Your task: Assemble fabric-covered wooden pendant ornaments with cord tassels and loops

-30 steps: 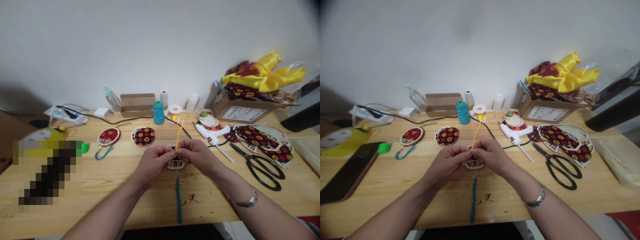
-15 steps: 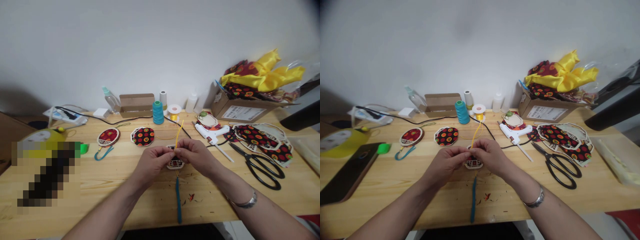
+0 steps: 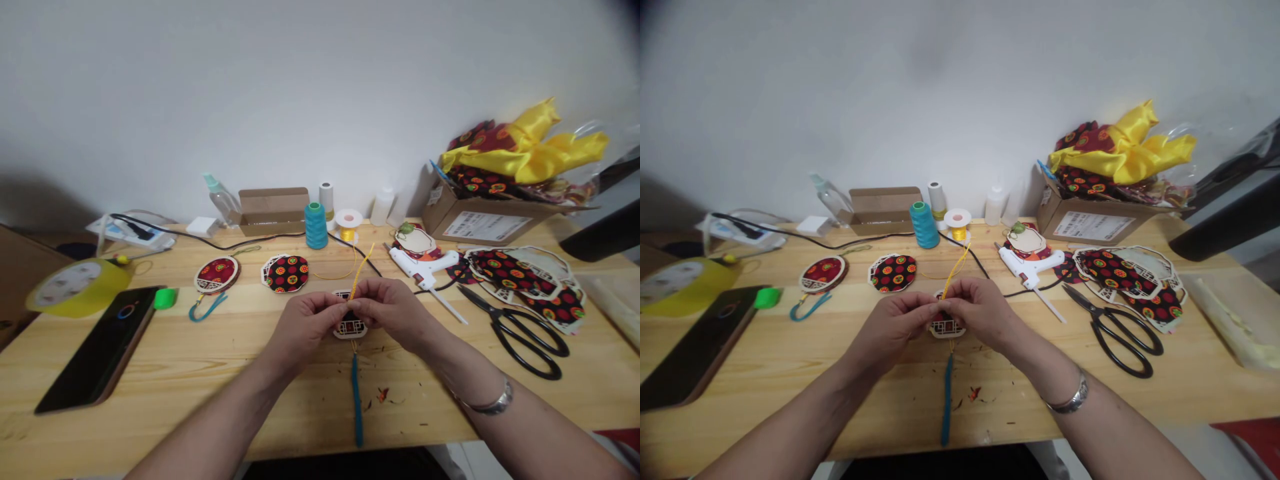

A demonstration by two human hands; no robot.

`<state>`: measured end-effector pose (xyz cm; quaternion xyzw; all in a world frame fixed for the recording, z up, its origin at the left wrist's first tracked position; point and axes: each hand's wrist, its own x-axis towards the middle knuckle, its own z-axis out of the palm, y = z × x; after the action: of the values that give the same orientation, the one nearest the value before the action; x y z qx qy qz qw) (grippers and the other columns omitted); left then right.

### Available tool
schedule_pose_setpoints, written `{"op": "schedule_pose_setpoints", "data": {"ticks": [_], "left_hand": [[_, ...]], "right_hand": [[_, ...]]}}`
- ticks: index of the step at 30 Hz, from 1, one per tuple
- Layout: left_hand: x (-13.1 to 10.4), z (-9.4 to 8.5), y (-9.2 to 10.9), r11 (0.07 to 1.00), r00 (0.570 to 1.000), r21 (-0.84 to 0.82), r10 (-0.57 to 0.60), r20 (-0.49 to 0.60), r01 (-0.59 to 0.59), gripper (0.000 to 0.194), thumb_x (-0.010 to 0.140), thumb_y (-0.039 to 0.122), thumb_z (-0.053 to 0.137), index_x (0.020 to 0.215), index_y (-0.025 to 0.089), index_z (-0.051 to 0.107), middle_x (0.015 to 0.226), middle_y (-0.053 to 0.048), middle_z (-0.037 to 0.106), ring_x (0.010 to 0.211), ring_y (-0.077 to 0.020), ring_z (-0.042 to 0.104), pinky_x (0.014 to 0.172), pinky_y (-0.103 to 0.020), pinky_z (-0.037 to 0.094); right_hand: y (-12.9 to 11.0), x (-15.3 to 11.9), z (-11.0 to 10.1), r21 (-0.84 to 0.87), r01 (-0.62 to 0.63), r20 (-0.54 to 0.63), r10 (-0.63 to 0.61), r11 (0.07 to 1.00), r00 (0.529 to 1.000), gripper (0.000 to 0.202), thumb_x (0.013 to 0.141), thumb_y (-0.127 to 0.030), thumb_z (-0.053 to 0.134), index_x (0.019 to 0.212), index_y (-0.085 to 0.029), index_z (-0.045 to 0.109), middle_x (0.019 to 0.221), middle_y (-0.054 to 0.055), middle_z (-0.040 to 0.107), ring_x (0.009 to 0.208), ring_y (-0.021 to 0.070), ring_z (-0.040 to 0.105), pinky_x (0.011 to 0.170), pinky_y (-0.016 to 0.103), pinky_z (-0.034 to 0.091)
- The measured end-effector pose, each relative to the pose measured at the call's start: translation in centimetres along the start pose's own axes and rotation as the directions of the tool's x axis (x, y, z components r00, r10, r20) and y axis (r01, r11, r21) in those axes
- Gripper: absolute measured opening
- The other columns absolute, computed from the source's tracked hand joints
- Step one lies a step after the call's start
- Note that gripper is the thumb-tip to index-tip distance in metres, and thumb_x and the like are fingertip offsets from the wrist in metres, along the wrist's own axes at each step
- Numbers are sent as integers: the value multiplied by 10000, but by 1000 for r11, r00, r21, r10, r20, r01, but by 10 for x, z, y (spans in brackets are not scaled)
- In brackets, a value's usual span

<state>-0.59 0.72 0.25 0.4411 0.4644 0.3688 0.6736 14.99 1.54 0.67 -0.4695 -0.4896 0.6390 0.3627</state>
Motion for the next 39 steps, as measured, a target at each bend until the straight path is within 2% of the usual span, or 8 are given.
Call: {"op": "schedule_pose_setpoints", "data": {"ticks": [11,18,23,26,29,32,35,39], "left_hand": [[0,-2,-1,998,998,41,49,39,-50,186,749,287,629,683,117,663,553,23,548,491,-45,393,461,-171,267],[1,-2,7,981,998,187,50,-24,-45,170,724,291,644,703,125,677,549,22,561,492,-66,429,500,-192,347],[2,-4,6,924,970,346,214,-117,-162,171,741,303,618,727,143,677,759,-55,650,713,-165,576,655,-287,453],[1,-5,-1,757,860,548,495,-127,-355,107,735,264,635,719,171,686,978,-92,637,926,-217,573,793,-361,447],[-3,-2,-6,372,634,776,772,47,-510,67,739,189,640,756,216,698,1149,-92,570,1076,-238,495,904,-427,383],[-8,2,-8,38,473,847,843,258,-530,147,747,120,619,808,236,685,1217,-89,517,1126,-239,447,942,-454,349],[-9,4,-10,-128,406,855,838,363,-502,182,753,95,605,867,228,655,1218,-102,498,1143,-241,422,958,-451,344],[-7,2,-15,-152,415,841,815,404,-519,252,763,48,559,943,213,622,1258,-135,440,1168,-254,411,968,-470,347]], "right_hand": [[4,1,0,-175,94,-21,-100,980,995,188,731,-289,556,602,-168,493,474,-57,443,443,65,360,442,207,293],[5,2,-5,-489,213,-94,-294,846,951,169,794,-211,510,631,-182,475,556,-38,501,523,91,427,521,222,340],[2,1,-5,-618,235,-131,-393,750,910,148,787,-153,513,646,-183,481,588,-31,507,566,103,441,554,231,339],[4,1,-4,-621,232,-167,-415,749,894,141,778,-146,515,647,-184,480,598,-27,509,578,108,447,558,236,341],[6,2,-3,-475,225,-207,-356,851,911,124,779,-201,520,658,-188,495,551,-40,484,527,103,431,511,232,334],[6,3,-1,-143,181,-193,-207,973,959,157,764,-294,545,667,-190,478,479,-70,437,437,81,379,437,214,296],[4,2,2,100,117,-136,-103,988,985,217,728,-342,592,665,-182,459,468,-79,437,404,56,342,415,198,253],[1,-2,6,224,83,-61,-71,971,996,238,732,-341,604,669,-170,451,508,-68,472,407,36,321,418,193,227]]}}
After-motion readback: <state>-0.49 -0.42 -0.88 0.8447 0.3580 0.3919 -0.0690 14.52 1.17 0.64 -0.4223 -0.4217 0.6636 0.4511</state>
